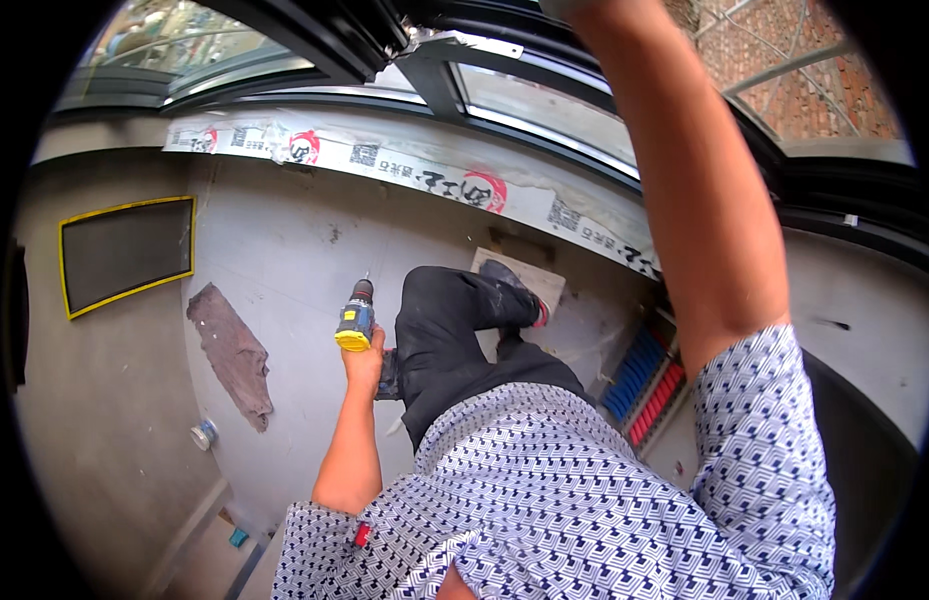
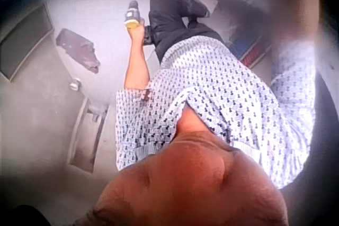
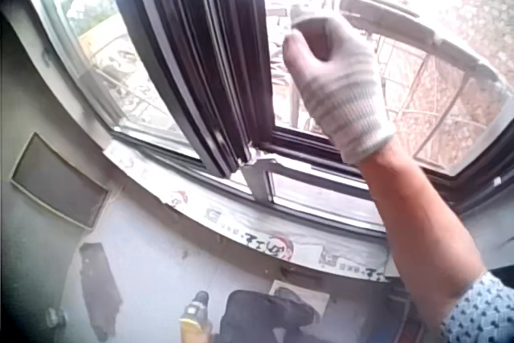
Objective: The person uses a cordless drill to secure a window frame with screws. They then pick up a window screen and install it into the frame, ensuring it fits properly.
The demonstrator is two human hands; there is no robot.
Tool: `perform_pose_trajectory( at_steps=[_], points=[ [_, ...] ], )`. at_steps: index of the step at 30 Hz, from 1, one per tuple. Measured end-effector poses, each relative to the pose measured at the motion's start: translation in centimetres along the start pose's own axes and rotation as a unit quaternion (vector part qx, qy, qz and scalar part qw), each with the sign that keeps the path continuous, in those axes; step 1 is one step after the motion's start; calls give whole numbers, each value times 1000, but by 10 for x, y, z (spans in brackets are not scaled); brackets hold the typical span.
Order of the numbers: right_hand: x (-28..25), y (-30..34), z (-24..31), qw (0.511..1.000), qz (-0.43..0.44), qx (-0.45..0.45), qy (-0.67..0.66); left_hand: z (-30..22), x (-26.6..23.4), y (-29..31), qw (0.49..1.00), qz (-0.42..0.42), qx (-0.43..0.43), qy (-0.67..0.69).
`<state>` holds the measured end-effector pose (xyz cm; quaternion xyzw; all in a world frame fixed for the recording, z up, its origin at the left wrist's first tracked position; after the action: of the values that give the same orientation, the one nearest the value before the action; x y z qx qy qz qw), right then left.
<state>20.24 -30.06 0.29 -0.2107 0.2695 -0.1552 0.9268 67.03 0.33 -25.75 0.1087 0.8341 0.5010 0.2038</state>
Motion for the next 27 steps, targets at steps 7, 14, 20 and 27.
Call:
perform_pose_trajectory(
  at_steps=[7, 14, 20, 27],
  points=[
    [33, 264, 21, 959, 86, 272, -10, 68, -2, -4, 942, -113, 277, -152],
    [48, 469, 28, 853, 262, 448, -59, 127, -21, 62, 960, -170, 91, 204],
    [69, 486, 42, 864, 282, 405, -95, 209, -47, 106, 934, -285, 88, 196],
    [45, 535, 83, 820, 349, 453, -43, 214, -63, 118, 950, -277, 112, 89]
  ],
)
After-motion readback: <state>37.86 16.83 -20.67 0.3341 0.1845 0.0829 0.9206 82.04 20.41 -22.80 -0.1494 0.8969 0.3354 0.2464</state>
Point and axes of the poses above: each hand's wrist, its own y-axis away from the middle knuckle, its own x-axis out of the palm, z = x × y, the point moved 2 cm from there along -y, towards the middle knuckle, and after that the axes turned 12 degrees about z, right-handed, at the moved point
